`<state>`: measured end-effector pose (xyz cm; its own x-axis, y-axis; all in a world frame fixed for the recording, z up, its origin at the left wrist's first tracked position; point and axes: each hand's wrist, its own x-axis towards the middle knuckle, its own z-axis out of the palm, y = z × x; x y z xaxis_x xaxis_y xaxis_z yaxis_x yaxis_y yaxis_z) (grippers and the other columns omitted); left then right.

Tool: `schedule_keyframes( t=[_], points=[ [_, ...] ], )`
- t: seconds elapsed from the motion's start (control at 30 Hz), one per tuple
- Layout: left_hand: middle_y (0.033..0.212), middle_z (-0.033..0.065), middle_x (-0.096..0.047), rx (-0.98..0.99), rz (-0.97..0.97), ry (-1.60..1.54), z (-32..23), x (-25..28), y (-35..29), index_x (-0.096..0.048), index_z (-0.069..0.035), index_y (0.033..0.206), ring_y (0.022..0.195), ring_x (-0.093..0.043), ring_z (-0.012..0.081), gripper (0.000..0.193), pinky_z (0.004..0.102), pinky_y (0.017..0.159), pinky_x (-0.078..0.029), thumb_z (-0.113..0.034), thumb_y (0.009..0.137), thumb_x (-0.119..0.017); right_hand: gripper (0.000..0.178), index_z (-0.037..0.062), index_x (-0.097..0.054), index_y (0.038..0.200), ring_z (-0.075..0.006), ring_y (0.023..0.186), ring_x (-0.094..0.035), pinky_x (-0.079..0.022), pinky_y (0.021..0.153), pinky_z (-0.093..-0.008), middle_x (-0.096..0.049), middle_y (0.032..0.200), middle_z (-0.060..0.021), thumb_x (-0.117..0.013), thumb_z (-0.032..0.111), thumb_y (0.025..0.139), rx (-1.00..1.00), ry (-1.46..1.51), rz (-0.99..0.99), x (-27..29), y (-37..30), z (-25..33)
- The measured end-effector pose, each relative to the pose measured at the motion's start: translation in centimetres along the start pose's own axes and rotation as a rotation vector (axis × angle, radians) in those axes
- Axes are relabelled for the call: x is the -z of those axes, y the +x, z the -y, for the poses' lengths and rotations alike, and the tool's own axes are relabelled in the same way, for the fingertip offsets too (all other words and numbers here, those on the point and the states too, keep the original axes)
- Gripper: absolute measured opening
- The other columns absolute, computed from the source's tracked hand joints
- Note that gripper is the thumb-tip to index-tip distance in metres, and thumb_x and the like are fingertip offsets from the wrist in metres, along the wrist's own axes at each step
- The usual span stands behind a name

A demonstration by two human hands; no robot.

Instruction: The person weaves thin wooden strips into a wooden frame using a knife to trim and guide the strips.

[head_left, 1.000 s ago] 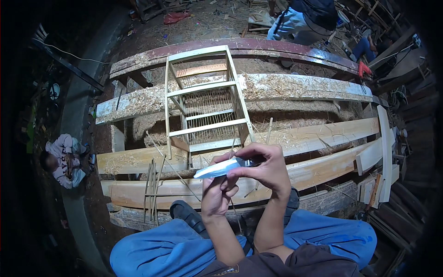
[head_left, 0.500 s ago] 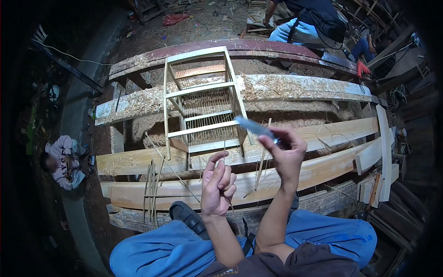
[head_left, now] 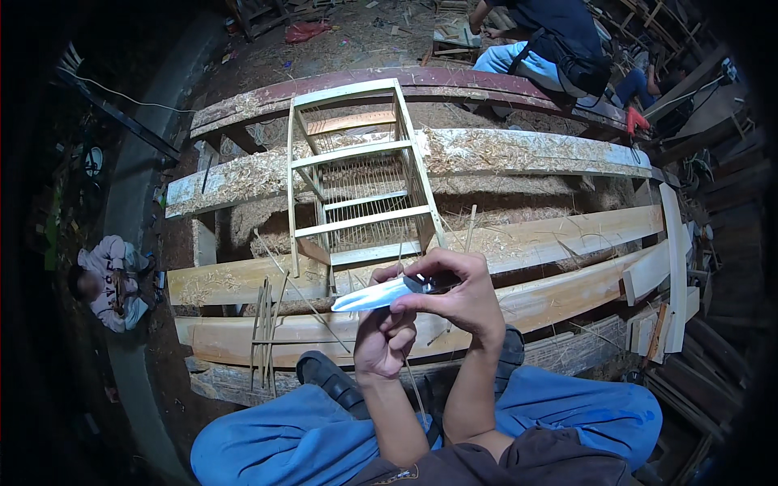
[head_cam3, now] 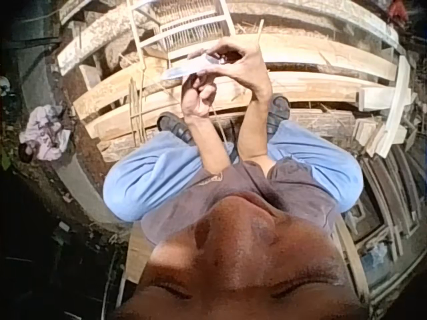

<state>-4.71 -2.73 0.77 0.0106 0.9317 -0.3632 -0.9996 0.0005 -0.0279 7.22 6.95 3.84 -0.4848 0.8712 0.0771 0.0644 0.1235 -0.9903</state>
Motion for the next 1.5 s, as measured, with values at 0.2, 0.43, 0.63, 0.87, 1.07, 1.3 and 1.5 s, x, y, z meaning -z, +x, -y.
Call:
schedule_keyframes(
  t=[0.2, 0.43, 0.63, 0.87, 1.07, 1.3, 1.5],
  points=[
    [0.068, 0.0006, -0.039, 0.120, 0.027, -0.227, 0.1, -0.2, -0.1, -0.041, -0.009, 0.134, 0.049, -0.023, 0.0020, 0.034, 0.0147, 0.037, -0.020, -0.004, 0.101, -0.042, 0.028, 0.0019, -0.072, 0.085, -0.0025, 0.063, -0.058, -0.044, 0.054, -0.0183, -0.069, 0.075, -0.0023, -0.089, 0.011, 0.066, 0.066, 0.064, 0.013, 1.3, 0.4, -1.3],
    [0.060, -0.0037, -0.029, 0.060, 0.091, 0.100, 0.2, -1.2, 0.6, -0.048, -0.007, 0.129, 0.047, -0.020, 0.0031, 0.027, 0.0157, 0.036, -0.018, -0.015, 0.106, -0.036, 0.024, 0.0016, -0.070, 0.087, -0.0056, 0.064, -0.060, -0.044, 0.056, -0.0185, -0.068, 0.075, -0.0026, -0.086, 0.011, 0.072, -0.002, 0.025, -0.550, 3.9, 2.0, -2.8],
    [0.061, -0.0045, -0.033, -0.184, -0.123, 0.474, 1.3, -2.1, 1.7, -0.048, -0.011, 0.125, 0.049, -0.026, 0.0015, 0.025, 0.0148, 0.037, -0.018, -0.014, 0.101, -0.050, 0.024, 0.0010, -0.070, 0.087, -0.0047, 0.067, -0.060, -0.044, 0.056, -0.0177, -0.067, 0.075, -0.0027, -0.086, 0.009, 0.071, -0.086, 0.067, -0.397, 3.3, 0.2, -2.0],
    [0.074, 0.0027, -0.056, -0.291, -0.187, 0.697, 1.8, -2.0, 1.6, -0.045, -0.009, 0.131, 0.046, -0.038, 0.0010, 0.033, 0.0141, 0.037, -0.023, -0.008, 0.098, -0.051, 0.031, 0.0014, -0.071, 0.086, -0.0058, 0.062, -0.061, -0.045, 0.055, -0.0203, -0.068, 0.071, -0.0026, -0.087, 0.021, 0.069, -0.023, -0.111, -0.193, 1.5, 0.3, -0.9],
    [0.082, 0.0053, -0.061, -0.378, -0.213, 0.813, 2.2, -2.8, 1.5, -0.047, -0.003, 0.133, 0.058, -0.050, 0.0021, 0.038, 0.0153, 0.041, -0.028, -0.005, 0.096, -0.052, 0.035, 0.0021, -0.072, 0.085, -0.0072, 0.059, -0.061, -0.046, 0.053, -0.0229, -0.067, 0.069, -0.0038, -0.088, 0.027, 0.067, -0.077, -0.146, -0.103, 1.3, 0.1, -0.7],
    [0.082, 0.0044, -0.061, -0.364, -0.143, 0.924, 1.4, -1.7, 1.0, -0.053, 0.003, 0.129, 0.057, -0.047, 0.0031, 0.039, 0.0176, 0.043, -0.028, -0.009, 0.092, -0.058, 0.031, -0.0024, -0.070, 0.085, -0.0065, 0.063, -0.063, -0.048, 0.055, -0.0208, -0.067, 0.072, -0.0047, -0.089, 0.013, 0.067, -0.070, -0.104, -0.007, 1.3, 0.1, 0.2],
    [0.077, 0.0011, -0.059, -0.344, -0.158, 0.888, 1.6, -2.5, 0.7, -0.057, -0.001, 0.127, 0.056, -0.044, 0.0006, 0.035, 0.0159, 0.045, -0.026, -0.002, 0.092, -0.055, 0.031, 0.0010, -0.072, 0.082, -0.0050, 0.062, -0.059, -0.045, 0.054, -0.0217, -0.067, 0.069, -0.0032, -0.090, 0.019, 0.064, -0.028, -0.093, -0.031, 1.4, -0.1, -0.4]
  ],
)
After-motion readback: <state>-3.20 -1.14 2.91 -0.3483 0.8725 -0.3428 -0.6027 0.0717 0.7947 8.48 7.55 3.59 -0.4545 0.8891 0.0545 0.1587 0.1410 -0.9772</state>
